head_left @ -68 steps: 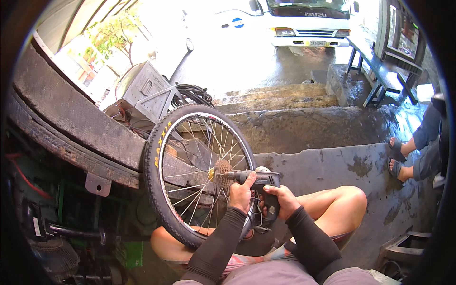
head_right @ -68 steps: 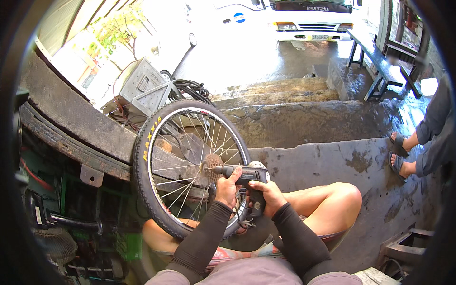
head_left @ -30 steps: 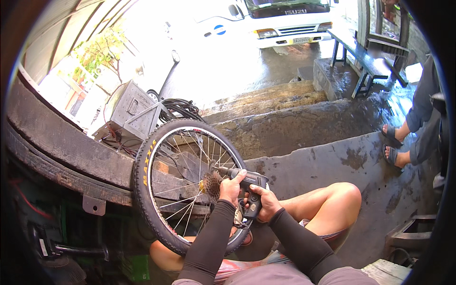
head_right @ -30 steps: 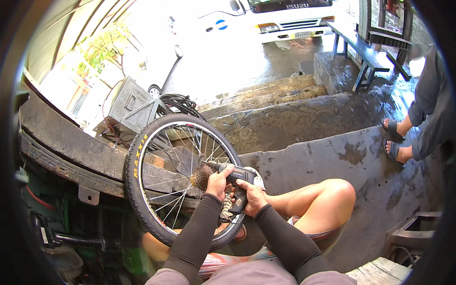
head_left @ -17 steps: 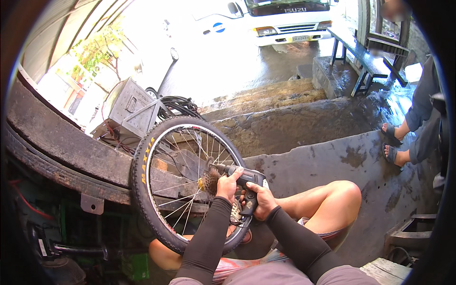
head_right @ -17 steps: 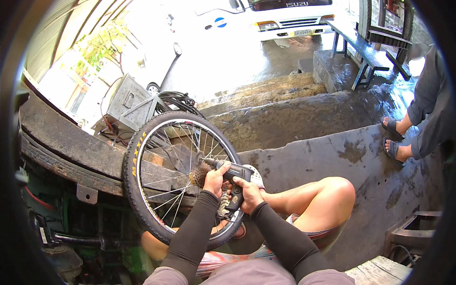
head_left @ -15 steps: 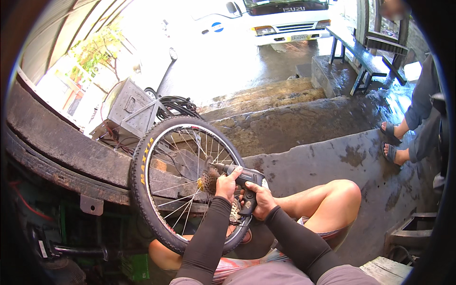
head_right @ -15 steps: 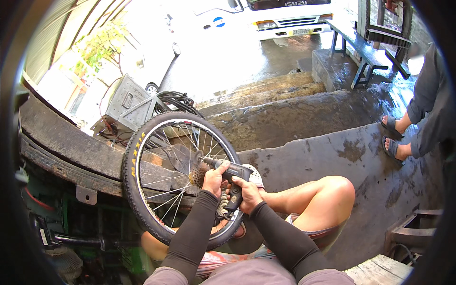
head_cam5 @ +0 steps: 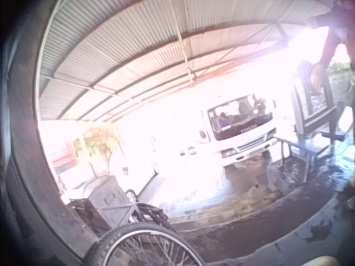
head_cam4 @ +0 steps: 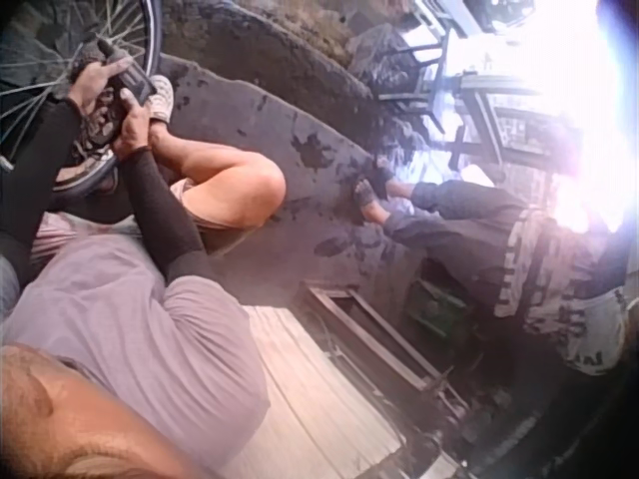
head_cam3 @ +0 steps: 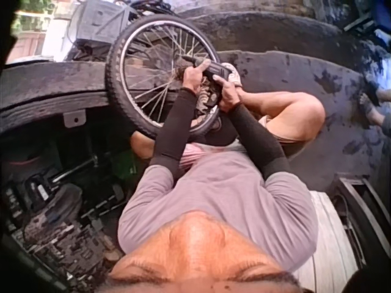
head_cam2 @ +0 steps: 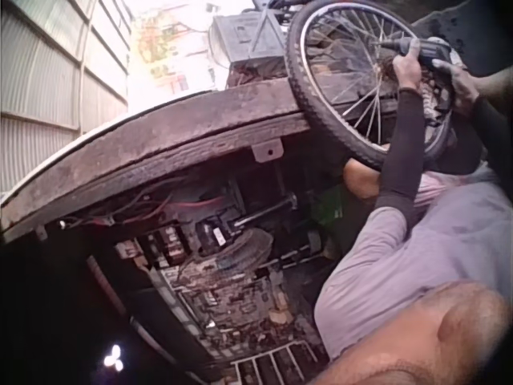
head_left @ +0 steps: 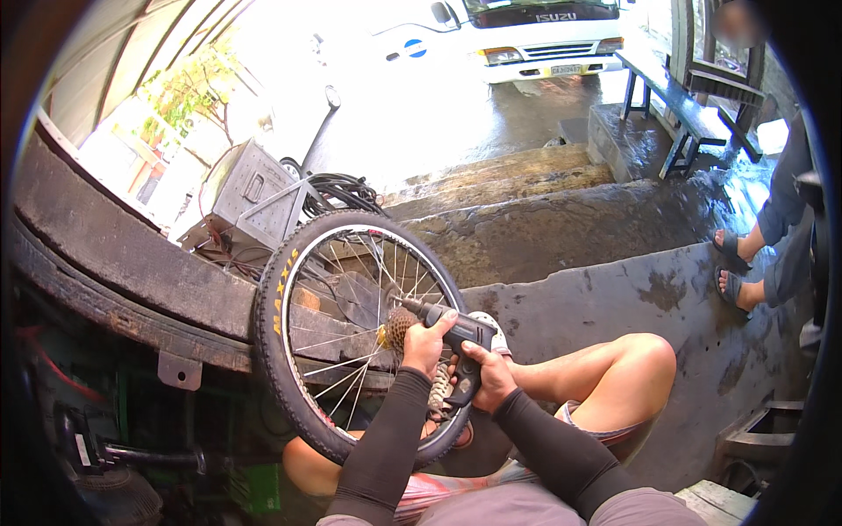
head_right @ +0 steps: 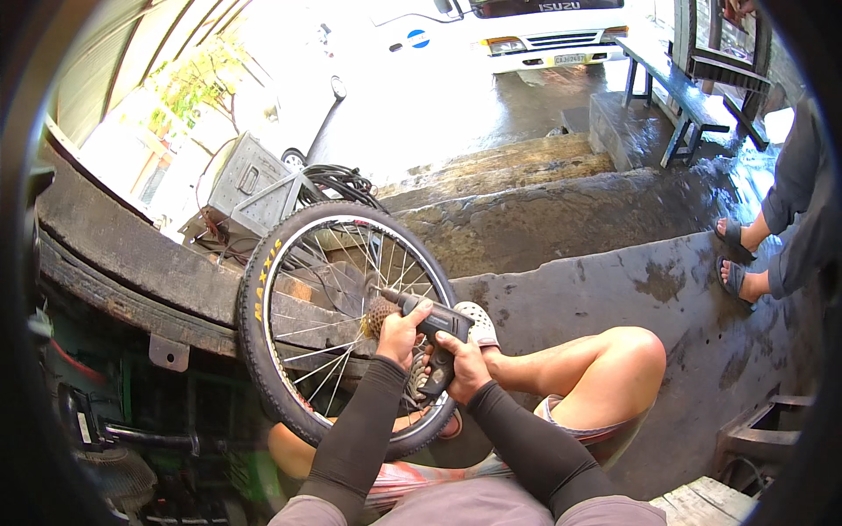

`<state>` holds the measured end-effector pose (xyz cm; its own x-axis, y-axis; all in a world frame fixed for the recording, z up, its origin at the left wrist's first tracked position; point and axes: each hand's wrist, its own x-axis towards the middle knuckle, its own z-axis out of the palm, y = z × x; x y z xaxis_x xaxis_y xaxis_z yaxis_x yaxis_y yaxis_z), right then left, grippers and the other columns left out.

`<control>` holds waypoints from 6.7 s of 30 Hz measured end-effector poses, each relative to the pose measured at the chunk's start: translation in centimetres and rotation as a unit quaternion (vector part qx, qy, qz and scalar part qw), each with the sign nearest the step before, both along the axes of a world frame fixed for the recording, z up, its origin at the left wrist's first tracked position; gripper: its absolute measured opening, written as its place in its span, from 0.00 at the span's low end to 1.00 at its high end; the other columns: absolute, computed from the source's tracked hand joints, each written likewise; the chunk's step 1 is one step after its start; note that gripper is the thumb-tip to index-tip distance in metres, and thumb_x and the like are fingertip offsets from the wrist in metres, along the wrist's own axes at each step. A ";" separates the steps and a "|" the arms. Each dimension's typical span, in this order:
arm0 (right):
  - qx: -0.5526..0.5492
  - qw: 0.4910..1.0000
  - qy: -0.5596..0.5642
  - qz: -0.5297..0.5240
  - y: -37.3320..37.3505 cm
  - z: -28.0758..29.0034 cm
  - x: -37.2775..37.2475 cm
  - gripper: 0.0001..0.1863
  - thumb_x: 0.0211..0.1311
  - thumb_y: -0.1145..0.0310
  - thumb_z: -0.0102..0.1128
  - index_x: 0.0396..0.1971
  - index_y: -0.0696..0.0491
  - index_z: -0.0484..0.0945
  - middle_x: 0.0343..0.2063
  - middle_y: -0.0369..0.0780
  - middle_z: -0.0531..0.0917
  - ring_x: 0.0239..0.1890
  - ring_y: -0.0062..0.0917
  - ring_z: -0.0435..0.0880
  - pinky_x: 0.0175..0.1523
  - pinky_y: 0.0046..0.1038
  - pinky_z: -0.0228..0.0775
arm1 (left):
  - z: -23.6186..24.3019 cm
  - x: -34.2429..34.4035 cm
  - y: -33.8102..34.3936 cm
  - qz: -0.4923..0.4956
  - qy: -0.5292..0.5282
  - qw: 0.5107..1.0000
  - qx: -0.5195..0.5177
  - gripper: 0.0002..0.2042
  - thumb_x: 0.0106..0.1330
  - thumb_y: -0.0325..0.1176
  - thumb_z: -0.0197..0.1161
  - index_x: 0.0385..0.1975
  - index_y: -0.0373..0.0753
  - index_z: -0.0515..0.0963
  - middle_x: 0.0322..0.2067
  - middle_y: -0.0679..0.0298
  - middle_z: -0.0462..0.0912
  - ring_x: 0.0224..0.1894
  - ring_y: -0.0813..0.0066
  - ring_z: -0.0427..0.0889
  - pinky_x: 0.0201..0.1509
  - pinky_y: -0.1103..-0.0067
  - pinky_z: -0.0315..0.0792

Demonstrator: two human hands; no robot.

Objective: The person uses a power drill to remove the cassette from a bicycle wheel, then manually removes the cassette and places it on the floor. The person continues to use the drill on the wheel hub and rotates the wheel to inspect it.

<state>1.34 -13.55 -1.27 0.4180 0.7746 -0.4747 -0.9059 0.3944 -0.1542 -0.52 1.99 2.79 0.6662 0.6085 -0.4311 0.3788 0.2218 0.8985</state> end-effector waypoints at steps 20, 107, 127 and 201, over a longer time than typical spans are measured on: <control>-0.024 0.999 -0.002 0.042 -3.1 0.2 1.4 0.16 0.74 0.59 0.67 0.44 0.59 0.81 0.31 0.42 0.85 0.32 0.32 0.87 0.38 0.35 0.83 | -1.1 0.3 -2.0 -0.026 0.025 0.998 -0.046 0.21 0.67 0.53 0.80 0.45 0.40 0.87 0.38 0.69 0.90 0.35 0.79 0.84 0.39 0.77 0.74; -0.033 0.996 -0.020 0.083 -3.6 -2.3 2.3 0.17 0.74 0.55 0.68 0.42 0.57 0.81 0.33 0.40 0.85 0.35 0.31 0.86 0.40 0.36 0.82 | -3.6 -0.1 -3.7 0.095 -0.159 0.966 -0.183 0.14 0.73 0.41 0.77 0.47 0.39 0.83 0.33 0.65 0.88 0.28 0.77 0.84 0.30 0.75 0.78; -0.043 0.988 0.049 0.143 -2.3 -0.7 2.9 0.18 0.74 0.49 0.63 0.38 0.51 0.82 0.29 0.37 0.85 0.29 0.30 0.82 0.39 0.36 0.77 | -3.3 0.1 -2.6 0.117 -0.117 0.975 -0.149 0.14 0.71 0.44 0.79 0.42 0.41 0.86 0.33 0.68 0.89 0.26 0.80 0.83 0.28 0.81 0.70; -0.197 0.915 -0.351 -0.041 -23.0 13.4 -2.3 0.20 0.62 0.74 0.62 0.55 0.63 0.78 0.37 0.47 0.87 0.37 0.35 0.90 0.38 0.35 0.86 | 20.9 -7.8 -9.1 -0.147 -0.195 0.884 0.399 0.52 0.58 0.39 0.79 0.77 0.15 0.56 0.67 0.27 0.75 0.70 0.41 0.79 0.76 0.63 0.72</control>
<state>-0.95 -36.50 12.14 0.7754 0.5537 -0.3035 -0.4998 0.2445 -0.8309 -8.33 -7.15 23.71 0.8491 0.3912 0.3549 -0.0582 -0.5985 0.7990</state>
